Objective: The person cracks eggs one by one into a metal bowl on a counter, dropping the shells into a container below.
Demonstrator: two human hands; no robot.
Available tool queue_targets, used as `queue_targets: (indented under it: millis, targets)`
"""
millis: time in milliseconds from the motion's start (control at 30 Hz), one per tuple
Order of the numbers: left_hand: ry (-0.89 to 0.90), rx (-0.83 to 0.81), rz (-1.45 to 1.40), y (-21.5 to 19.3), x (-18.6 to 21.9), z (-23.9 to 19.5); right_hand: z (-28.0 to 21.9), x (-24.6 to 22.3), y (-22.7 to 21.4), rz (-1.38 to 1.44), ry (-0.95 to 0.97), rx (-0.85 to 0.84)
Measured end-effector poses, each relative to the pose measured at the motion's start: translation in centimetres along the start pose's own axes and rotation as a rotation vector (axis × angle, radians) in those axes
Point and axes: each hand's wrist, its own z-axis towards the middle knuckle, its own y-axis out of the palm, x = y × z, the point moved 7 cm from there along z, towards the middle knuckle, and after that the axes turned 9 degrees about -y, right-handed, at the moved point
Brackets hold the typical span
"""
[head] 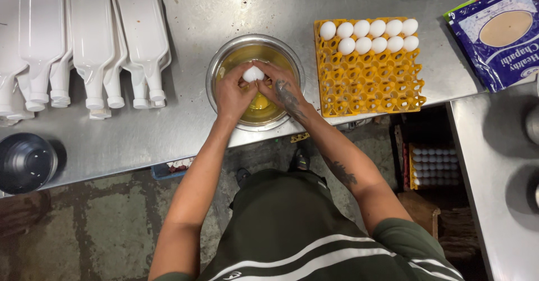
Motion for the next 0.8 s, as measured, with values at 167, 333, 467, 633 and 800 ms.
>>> queue_targets:
  millis: [167,333,467,633,800]
  targets:
    - [0.336,0.104,0.350,-1.3,3.2,-0.5,-0.3,-1.0,-1.9,-0.127,-0.084,0.027]
    - [0.290,0.114,0.409,-2.5,4.4,0.3,-0.3,-1.4,-4.4,-0.259,-0.025,0.003]
    - [-0.301,-0.091,-0.563,0.1,0.8,1.7,0.4,-3.8,-5.2,-0.120,-0.173,0.231]
    - [-0.449,-0.171,-1.143,4.5,-1.8,1.4,0.0,-3.5,-4.5,-0.174,-0.302,0.157]
    - [-0.394,-0.033,-1.249,-1.8,-4.8,-3.5,1.2,10.2,-11.3,-0.380,-0.146,0.122]
